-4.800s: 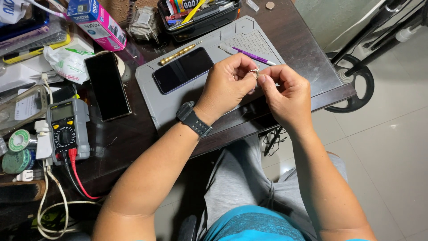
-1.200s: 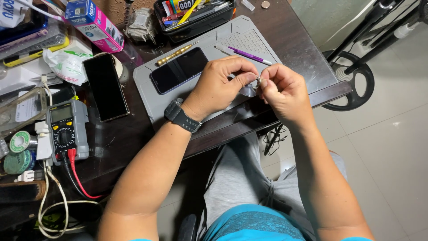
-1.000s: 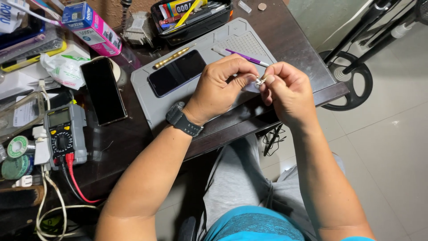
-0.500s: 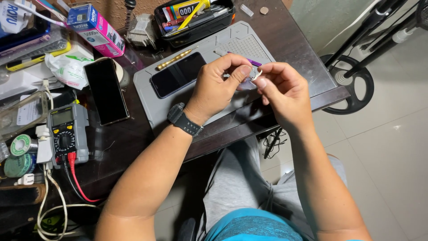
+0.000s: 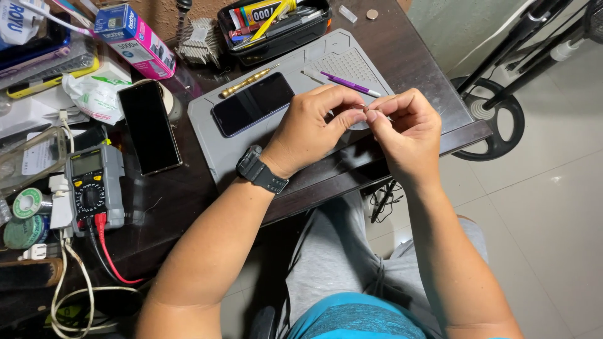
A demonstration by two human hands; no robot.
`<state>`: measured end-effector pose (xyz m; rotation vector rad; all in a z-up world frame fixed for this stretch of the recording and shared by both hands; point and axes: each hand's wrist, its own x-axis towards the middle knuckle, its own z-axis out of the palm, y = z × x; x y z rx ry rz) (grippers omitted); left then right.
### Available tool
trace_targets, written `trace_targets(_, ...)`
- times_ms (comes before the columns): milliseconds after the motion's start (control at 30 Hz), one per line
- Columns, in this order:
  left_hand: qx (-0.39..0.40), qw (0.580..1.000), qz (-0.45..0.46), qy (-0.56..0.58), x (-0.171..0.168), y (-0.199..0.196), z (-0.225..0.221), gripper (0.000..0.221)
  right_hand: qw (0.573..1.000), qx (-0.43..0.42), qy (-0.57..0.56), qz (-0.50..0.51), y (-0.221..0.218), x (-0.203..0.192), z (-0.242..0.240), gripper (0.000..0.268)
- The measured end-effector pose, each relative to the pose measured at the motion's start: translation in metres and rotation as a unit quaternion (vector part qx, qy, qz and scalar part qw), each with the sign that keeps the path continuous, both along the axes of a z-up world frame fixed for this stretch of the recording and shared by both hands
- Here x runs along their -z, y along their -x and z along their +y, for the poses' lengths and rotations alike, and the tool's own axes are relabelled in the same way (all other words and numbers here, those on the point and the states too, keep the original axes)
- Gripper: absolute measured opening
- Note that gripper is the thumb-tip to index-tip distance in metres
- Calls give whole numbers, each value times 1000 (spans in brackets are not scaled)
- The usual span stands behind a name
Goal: Trimming excess film from a smartphone screen and preparing cable ties at a repair bench.
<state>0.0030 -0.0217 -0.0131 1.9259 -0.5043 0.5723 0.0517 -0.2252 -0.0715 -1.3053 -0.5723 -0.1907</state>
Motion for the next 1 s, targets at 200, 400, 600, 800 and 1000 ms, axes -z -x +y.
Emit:
trace_targets(200,-46,947,120,294,20,-19,1,14,1000,18,-12,-22,0,5,-3,21)
trace_targets(400,1,949,119,293,13,-14,14,17,999,13,22,46,24,-27,5,32)
trace_targets(600,-29,960,127,247,26,-20,7,18,996,34,63,47,27,-32,5,23)
trace_targets(800,-106,979,96,149,39,-25,3,17,995,31,94,22,20,-24,6,63)
trace_targets(1000,-77,993,-16,87,88,-50,5,5,943,15,288,-168,7,-111,60,38)
